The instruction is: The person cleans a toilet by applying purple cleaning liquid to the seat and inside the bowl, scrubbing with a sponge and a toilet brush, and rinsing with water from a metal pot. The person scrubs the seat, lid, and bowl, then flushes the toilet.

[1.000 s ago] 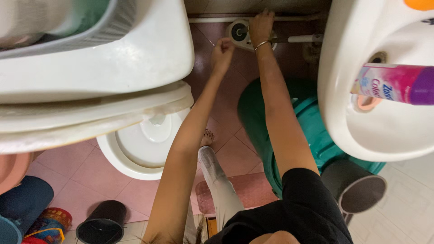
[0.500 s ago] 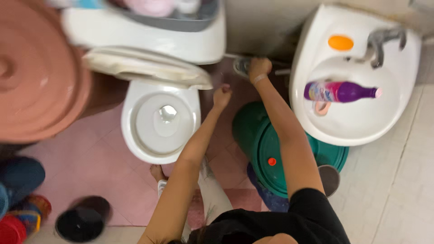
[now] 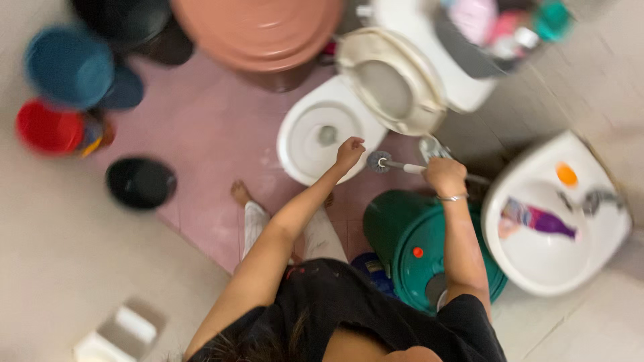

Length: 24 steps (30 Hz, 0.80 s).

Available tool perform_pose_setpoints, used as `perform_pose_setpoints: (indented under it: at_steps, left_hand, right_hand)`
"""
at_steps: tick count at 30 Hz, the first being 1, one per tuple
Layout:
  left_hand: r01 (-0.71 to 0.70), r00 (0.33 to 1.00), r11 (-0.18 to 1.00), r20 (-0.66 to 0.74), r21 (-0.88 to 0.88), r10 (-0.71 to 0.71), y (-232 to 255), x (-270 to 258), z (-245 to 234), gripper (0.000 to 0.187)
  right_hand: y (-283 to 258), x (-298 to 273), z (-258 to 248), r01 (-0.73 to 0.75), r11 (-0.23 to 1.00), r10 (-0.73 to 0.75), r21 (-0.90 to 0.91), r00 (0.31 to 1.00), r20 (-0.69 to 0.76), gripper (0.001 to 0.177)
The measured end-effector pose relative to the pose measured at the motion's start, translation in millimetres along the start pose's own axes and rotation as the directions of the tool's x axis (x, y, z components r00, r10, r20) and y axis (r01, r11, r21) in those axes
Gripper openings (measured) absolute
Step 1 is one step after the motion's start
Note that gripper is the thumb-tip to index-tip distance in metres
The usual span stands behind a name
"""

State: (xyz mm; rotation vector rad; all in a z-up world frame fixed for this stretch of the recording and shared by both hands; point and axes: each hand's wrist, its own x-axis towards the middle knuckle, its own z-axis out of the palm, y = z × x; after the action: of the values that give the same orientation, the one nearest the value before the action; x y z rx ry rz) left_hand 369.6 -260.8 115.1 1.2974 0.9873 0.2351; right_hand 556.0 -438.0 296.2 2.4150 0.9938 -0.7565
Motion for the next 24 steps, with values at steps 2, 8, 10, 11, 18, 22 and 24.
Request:
perform_pose_setpoints:
  at_steps: [2, 8, 10, 11, 18, 22, 24]
  left_hand:
    - [0.03, 0.997, 0.998, -0.065, -0.047, -0.033, 5.5, -9.8, -46.3, 0.033]
    - [0.018, 0.967, 0.978, -0.245, -0.209, -0.07, 23.5, -23.8, -171.8, 0.033]
    - [0.003, 0.952, 0.972, -0.296, -0.235, -0.075, 22.5, -28.1, -208.5, 0.031]
    - [-0.021, 0.944, 0.972, -0.325, -0.235, -0.059, 21.7, -29.3, -224.2, 0.031]
    - [-0.129, 0.919, 0.932, -0.395, -0.339, -0.016, 5.1, -37.5, -312.8, 0.027]
    - [-0.067, 0.944, 0.973, -0.331, -0.219, -0.009, 6.4, -48.2, -340.6, 0.027]
    - [0.014, 0.968, 0.983, -0.245, -0.184, -0.059, 14.1, -56.3, -348.7, 0.029]
  right_hand:
    - [-32.7, -16.0, -31.2, 0.098, 0.995, -0.099, -0.01, 0.991, -0.088, 0.043]
    - [-154.2, -2.1, -71.1, 0.119, 0.988, -0.126, 0.095, 0.99, 0.065, 0.042]
    - [-194.3, 12.9, -68.6, 0.212, 0.971, -0.213, 0.112, 0.977, -0.005, 0.044]
    - [-213.5, 22.3, -68.1, 0.256, 0.959, -0.253, 0.122, 0.967, -0.039, 0.045]
    - [-331.4, 32.6, -38.2, 0.184, 0.956, -0.21, 0.228, 0.974, 0.091, 0.054]
    - [-365.8, 7.8, -14.9, 0.19, 0.932, -0.208, 0.309, 0.978, 0.024, 0.056]
    - [-371.0, -12.8, 1.2, 0.158, 0.921, -0.169, 0.355, 0.986, -0.001, 0.057]
